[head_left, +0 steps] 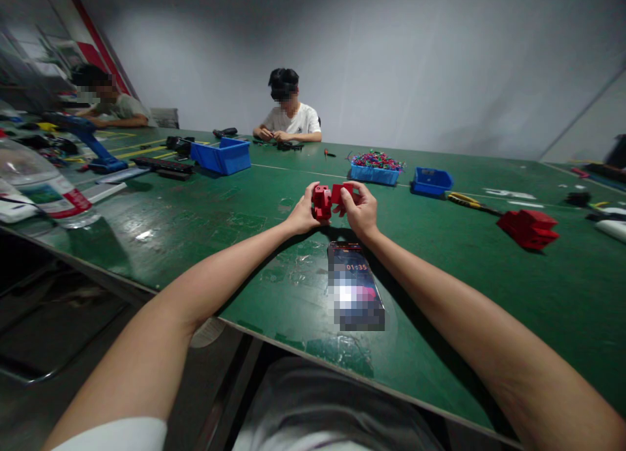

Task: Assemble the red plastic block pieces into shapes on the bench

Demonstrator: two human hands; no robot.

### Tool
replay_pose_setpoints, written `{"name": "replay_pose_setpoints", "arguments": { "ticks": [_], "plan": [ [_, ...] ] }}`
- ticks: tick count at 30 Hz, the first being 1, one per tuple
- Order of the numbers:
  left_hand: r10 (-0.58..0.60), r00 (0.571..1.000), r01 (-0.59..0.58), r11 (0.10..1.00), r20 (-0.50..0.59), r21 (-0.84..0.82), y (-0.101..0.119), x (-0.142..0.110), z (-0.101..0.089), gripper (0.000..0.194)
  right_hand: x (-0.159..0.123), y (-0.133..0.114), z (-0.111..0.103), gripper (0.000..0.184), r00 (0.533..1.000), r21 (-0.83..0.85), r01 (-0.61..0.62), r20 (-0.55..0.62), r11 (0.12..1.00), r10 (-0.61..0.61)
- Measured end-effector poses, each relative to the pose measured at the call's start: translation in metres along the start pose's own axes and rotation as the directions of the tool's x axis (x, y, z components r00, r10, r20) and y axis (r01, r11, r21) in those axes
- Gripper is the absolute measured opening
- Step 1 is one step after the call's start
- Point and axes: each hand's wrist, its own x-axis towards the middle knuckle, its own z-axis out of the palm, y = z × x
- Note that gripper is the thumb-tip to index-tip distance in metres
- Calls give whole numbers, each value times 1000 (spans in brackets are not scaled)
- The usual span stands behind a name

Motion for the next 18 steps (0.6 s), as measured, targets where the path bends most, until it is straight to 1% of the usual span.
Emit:
{"name": "replay_pose_setpoints", "arguments": {
  "ticks": [2,5,8,10,11,15,18],
  "plan": [
    [-1,1000,1,1000,0,16,2,-1,0,116,-1,0,0,24,1000,-9,-9,25,1000,9],
    [2,1000,-1,999,-14,41,3,-1,0,113,0,-2,0,24,999,-21,25,45,999,-24],
    [28,999,-27,997,-19,71,1,-1,1,112,0,-4,0,24,999,-3,18,32,1000,-18],
    [56,998,-54,993,-17,101,0,0,1,111,0,-5,1,26,999,-23,20,45,1000,-19],
    [69,997,-67,991,-18,115,0,0,1,111,-1,-5,1,26,997,-55,44,64,998,-40],
    [85,996,-83,989,-9,121,0,0,0,109,-6,-4,4,22,975,-199,203,127,959,-180],
    [109,994,-109,990,5,94,0,-1,0,107,-9,-5,7,18,964,-268,254,144,929,-222]
  ]
}}
